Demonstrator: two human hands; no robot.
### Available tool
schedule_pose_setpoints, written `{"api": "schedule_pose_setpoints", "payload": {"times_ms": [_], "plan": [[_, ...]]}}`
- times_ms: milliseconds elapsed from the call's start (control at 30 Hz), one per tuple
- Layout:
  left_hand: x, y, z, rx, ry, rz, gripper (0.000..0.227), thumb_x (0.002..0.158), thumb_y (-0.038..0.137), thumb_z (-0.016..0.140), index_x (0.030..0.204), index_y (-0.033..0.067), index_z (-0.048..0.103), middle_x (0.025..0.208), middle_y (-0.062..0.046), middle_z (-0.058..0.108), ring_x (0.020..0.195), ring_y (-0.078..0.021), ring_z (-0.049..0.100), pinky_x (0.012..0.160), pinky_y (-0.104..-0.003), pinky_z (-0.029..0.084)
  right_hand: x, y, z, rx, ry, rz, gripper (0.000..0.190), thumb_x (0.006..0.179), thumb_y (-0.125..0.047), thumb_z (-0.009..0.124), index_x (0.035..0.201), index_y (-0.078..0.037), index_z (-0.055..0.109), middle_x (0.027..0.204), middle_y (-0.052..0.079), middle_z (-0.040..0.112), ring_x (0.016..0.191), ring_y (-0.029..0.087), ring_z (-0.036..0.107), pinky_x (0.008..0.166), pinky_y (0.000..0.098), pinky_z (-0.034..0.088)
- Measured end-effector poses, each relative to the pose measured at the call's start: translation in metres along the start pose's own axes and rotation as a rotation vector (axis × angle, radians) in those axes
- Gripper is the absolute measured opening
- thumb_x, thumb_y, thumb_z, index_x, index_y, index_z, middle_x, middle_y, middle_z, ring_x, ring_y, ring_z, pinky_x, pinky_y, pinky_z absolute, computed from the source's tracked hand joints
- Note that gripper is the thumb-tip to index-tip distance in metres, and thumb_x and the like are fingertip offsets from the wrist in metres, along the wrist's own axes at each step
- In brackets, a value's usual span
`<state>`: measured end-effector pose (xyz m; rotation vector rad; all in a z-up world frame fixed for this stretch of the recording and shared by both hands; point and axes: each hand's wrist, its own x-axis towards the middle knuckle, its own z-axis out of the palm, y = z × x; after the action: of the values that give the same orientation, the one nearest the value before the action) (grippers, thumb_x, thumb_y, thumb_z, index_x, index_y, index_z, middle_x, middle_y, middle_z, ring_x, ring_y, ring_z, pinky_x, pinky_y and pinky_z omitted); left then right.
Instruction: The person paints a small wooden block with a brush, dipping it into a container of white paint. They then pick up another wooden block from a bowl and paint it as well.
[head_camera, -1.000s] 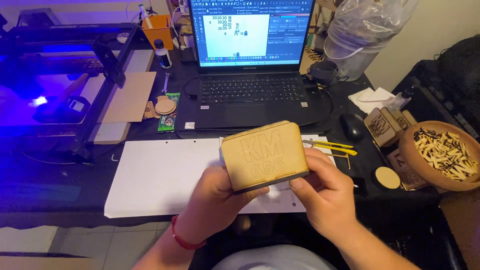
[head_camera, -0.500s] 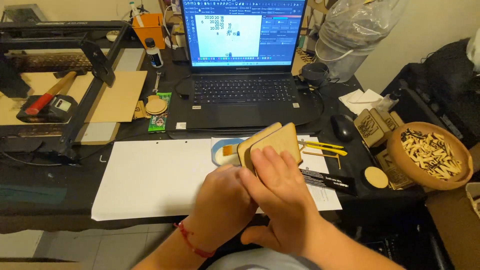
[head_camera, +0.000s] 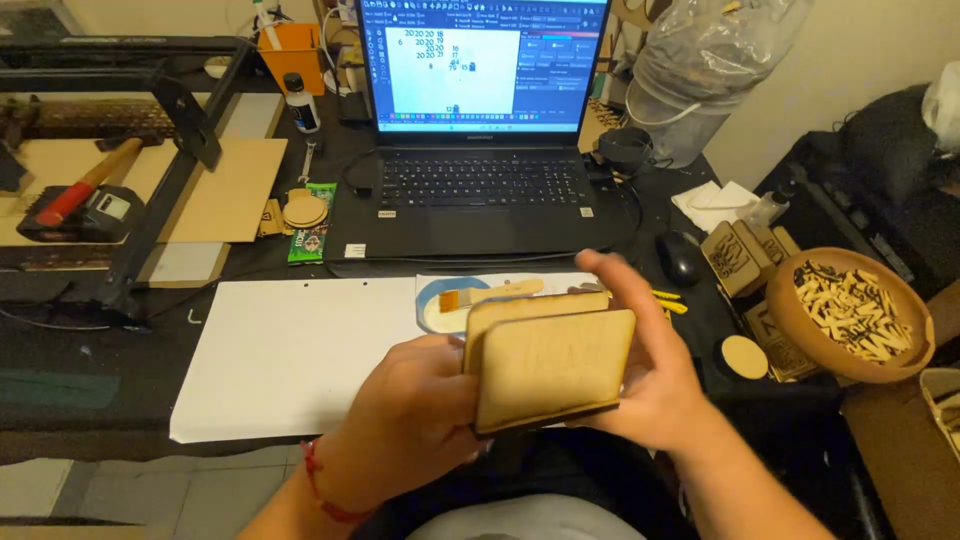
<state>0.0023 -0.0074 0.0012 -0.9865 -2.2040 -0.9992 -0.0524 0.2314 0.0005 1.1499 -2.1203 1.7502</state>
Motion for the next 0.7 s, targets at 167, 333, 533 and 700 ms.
{"api": "schedule_pose_setpoints", "payload": {"times_ms": [167,333,533,700], "plan": [[0.009,0.000,0.001,-0.265,-0.058,-0.055,0.004,0.082,0.009,0.065,0.080,0.0098,0.062,0.077,-0.008,0.062,0.069,-0.0285,0.061,0.065,-0.038,0.048,-0.003,-0.007,-0.009,-0.029,-0.056,-0.238,0.090,0.071,-0.040,0.085,0.141,-0.010,0.037,0.145,0.020,0.050,0.144,0.040,0.047,0.129,0.0594,0.032],[0.024,0.008,-0.002,-0.242,-0.152,-0.173,0.020,0.089,0.032,0.069,0.101,0.0169,0.072,0.091,-0.004,0.072,0.082,-0.0239,0.067,0.067,-0.034,0.052,0.002,-0.017,-0.015,-0.177,-0.072,-0.243,0.090,0.073,-0.041,0.083,0.144,-0.012,0.036,0.159,0.021,0.034,0.157,0.044,0.025,0.132,0.0594,0.021],[0.027,0.018,-0.004,-0.321,-0.005,-0.206,0.077,0.071,0.044,0.081,0.133,0.0066,0.055,0.135,-0.011,0.059,0.127,-0.0274,0.057,0.108,-0.038,0.042,0.004,-0.016,-0.014,-0.067,-0.069,-0.278,0.078,0.073,-0.037,0.083,0.133,-0.010,0.041,0.132,0.018,0.056,0.130,0.030,0.056,0.127,0.0626,0.036],[0.024,0.022,-0.010,-0.246,0.016,-0.123,0.091,0.064,0.038,0.092,0.137,0.0091,0.044,0.149,-0.021,0.048,0.144,-0.0359,0.045,0.119,-0.046,0.035,-0.001,-0.015,-0.016,-0.076,-0.122,-0.214,0.079,0.072,-0.042,0.084,0.134,-0.012,0.044,0.136,0.014,0.058,0.140,0.039,0.051,0.124,0.0566,0.037]]}}
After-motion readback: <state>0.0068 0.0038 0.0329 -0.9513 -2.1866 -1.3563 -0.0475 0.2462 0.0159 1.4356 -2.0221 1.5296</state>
